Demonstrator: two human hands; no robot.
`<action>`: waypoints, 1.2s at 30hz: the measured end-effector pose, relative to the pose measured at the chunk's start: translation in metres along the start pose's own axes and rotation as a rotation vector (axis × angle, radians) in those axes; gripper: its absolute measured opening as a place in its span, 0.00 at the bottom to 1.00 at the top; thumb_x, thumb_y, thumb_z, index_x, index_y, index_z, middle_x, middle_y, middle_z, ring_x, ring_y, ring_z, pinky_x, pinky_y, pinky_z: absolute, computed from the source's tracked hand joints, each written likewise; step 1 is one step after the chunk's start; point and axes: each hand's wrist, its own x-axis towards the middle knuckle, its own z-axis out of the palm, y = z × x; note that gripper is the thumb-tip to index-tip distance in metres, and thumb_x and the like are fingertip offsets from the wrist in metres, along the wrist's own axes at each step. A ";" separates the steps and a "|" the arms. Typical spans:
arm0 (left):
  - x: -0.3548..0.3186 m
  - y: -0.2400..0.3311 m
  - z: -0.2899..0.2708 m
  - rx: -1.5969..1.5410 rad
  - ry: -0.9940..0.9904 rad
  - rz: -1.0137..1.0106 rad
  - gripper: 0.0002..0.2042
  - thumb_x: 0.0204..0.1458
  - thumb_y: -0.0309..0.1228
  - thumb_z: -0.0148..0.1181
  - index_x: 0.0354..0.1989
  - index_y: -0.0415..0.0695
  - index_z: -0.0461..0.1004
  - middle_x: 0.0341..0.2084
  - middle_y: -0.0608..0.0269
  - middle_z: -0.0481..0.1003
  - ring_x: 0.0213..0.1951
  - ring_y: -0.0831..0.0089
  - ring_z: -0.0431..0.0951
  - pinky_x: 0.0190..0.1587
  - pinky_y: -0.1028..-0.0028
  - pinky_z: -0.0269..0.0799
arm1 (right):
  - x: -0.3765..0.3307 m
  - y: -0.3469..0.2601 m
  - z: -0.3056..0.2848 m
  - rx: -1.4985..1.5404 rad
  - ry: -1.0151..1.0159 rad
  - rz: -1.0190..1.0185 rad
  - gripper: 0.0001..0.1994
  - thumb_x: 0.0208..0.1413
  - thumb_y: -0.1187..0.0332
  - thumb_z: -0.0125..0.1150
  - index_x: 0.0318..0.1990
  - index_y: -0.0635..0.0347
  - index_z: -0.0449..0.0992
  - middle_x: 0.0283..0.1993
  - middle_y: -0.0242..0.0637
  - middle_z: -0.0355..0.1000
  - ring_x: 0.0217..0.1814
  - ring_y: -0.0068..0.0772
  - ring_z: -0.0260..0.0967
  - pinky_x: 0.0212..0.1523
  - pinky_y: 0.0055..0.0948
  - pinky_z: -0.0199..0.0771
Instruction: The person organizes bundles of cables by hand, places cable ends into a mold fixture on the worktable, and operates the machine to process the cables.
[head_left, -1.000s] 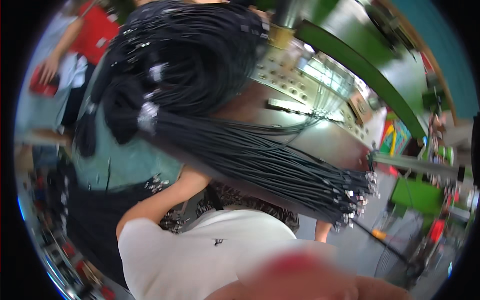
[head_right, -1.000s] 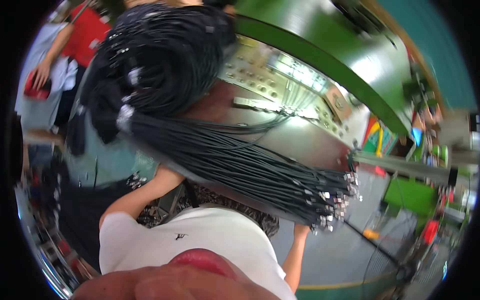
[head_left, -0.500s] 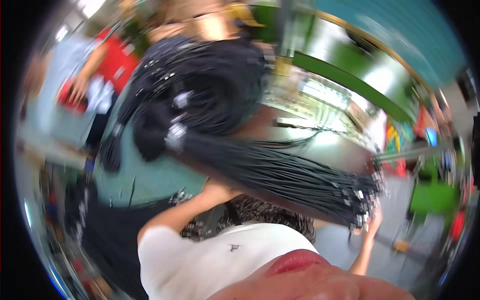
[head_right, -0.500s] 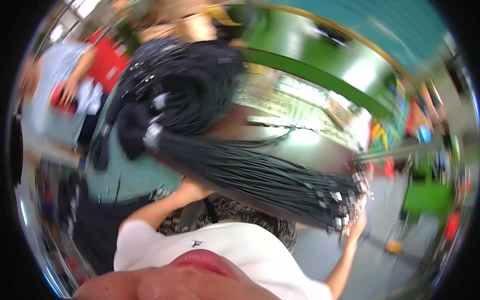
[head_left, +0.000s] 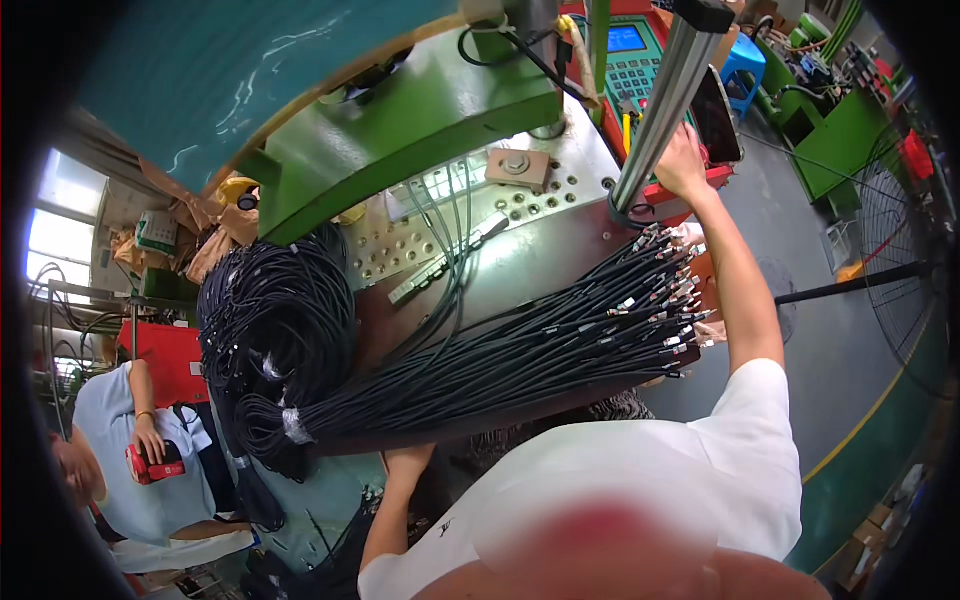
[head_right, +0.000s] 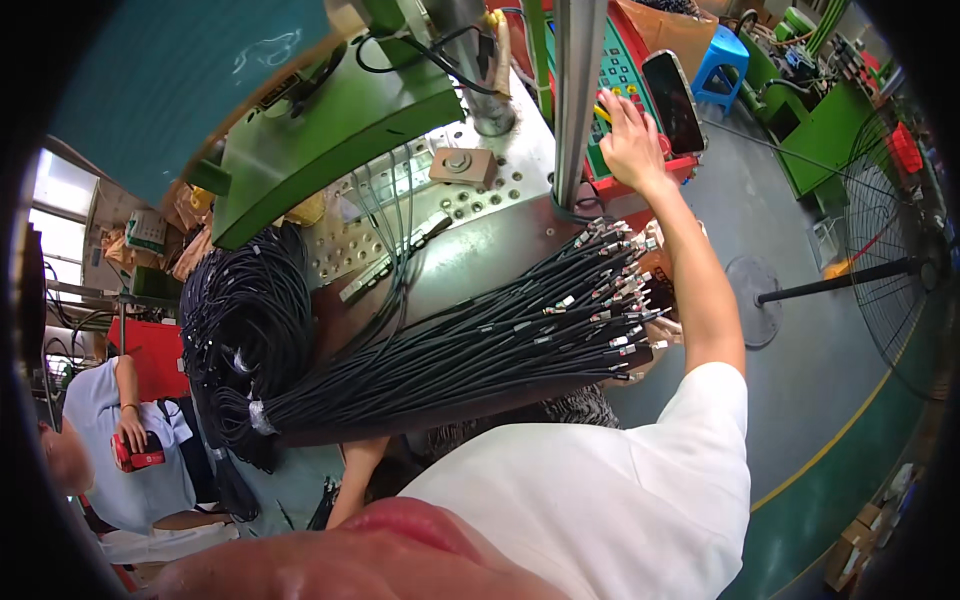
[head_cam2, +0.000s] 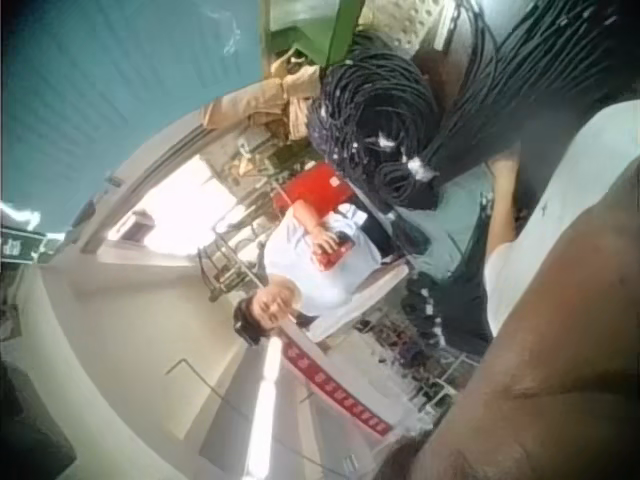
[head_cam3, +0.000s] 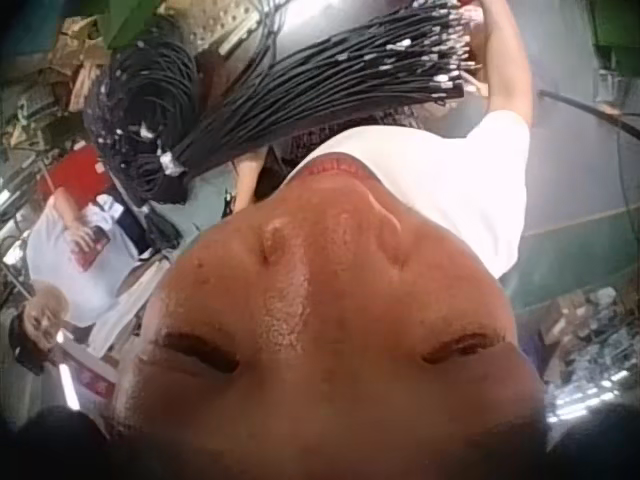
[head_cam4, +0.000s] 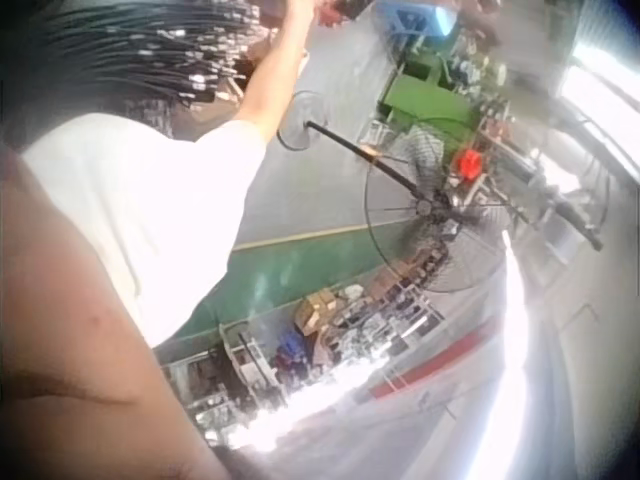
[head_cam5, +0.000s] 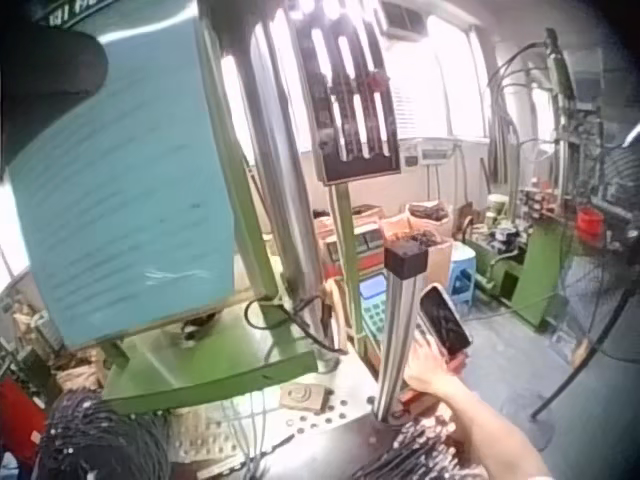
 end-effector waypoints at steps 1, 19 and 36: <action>0.002 0.000 0.000 -0.062 -0.070 -0.089 0.27 0.49 0.47 0.57 0.52 0.40 0.72 0.53 0.50 0.71 0.56 0.50 0.67 0.61 0.57 0.57 | -0.001 0.004 0.002 -0.039 -0.076 -0.024 0.29 0.50 0.70 0.48 0.64 0.51 0.55 0.62 0.37 0.60 0.67 0.40 0.54 0.64 0.55 0.48; -0.018 -0.004 0.005 -0.232 -0.102 -0.161 0.19 0.45 0.27 0.52 0.46 0.30 0.71 0.47 0.38 0.70 0.52 0.42 0.67 0.58 0.52 0.59 | -0.126 -0.073 -0.038 1.288 -0.269 1.134 0.24 0.63 0.65 0.46 0.65 0.64 0.57 0.64 0.42 0.60 0.63 0.40 0.60 0.64 0.39 0.58; -0.016 -0.015 0.014 -0.199 -0.065 -0.186 0.17 0.50 0.34 0.52 0.45 0.38 0.74 0.45 0.43 0.73 0.47 0.46 0.72 0.52 0.57 0.67 | -0.297 -0.108 -0.082 0.220 -0.701 0.219 0.14 0.54 0.75 0.52 0.48 0.66 0.73 0.51 0.53 0.70 0.55 0.53 0.65 0.56 0.40 0.64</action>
